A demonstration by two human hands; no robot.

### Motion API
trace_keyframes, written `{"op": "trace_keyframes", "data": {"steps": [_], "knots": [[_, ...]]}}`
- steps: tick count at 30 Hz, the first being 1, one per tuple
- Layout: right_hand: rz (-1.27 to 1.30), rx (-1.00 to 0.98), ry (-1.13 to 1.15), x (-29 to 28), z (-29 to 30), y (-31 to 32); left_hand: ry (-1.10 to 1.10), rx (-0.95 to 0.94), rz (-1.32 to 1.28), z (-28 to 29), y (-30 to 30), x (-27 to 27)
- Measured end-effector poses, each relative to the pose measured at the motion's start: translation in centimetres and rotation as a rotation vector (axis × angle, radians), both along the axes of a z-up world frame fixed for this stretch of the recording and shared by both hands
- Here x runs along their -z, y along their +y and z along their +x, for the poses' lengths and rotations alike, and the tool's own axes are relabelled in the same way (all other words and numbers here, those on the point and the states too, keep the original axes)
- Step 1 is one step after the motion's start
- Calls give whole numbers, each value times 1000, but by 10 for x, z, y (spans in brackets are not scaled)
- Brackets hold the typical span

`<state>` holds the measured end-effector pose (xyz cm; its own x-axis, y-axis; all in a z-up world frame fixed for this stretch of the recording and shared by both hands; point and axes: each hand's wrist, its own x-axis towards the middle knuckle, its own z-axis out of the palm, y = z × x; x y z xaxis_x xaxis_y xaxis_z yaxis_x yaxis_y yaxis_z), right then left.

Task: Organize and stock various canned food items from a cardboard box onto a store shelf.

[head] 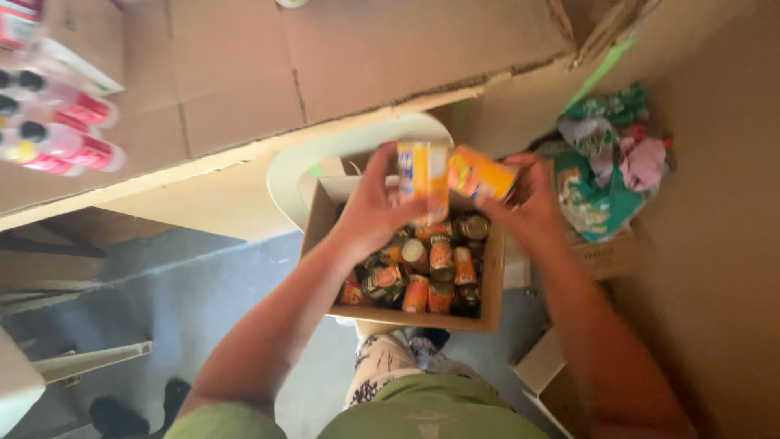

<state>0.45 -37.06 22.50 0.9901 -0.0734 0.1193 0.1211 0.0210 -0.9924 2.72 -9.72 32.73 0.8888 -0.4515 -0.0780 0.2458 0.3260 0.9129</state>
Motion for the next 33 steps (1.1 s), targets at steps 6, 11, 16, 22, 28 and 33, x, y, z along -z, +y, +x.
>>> {"op": "trace_keyframes", "data": {"steps": [6, 11, 16, 22, 28, 33], "knots": [[-160, -22, -349, -137, 61, -9, -453, -130, 216, 90, -11, -53], [-547, 66, -203, -209, 107, 6, -681, -388, 455, 148, -26, -57], [-799, 130, -491, -181, 163, -5, -905, -735, 650, 180, -36, -15], [-460, 149, -251, -117, 196, -6, -742, -440, 603, 189, -23, 6], [-416, 79, -282, -101, 194, 1, -749, -455, 729, 186, -32, -1], [-224, 67, -293, -81, 225, -14, -496, -490, 847, 168, -40, -31]]}}
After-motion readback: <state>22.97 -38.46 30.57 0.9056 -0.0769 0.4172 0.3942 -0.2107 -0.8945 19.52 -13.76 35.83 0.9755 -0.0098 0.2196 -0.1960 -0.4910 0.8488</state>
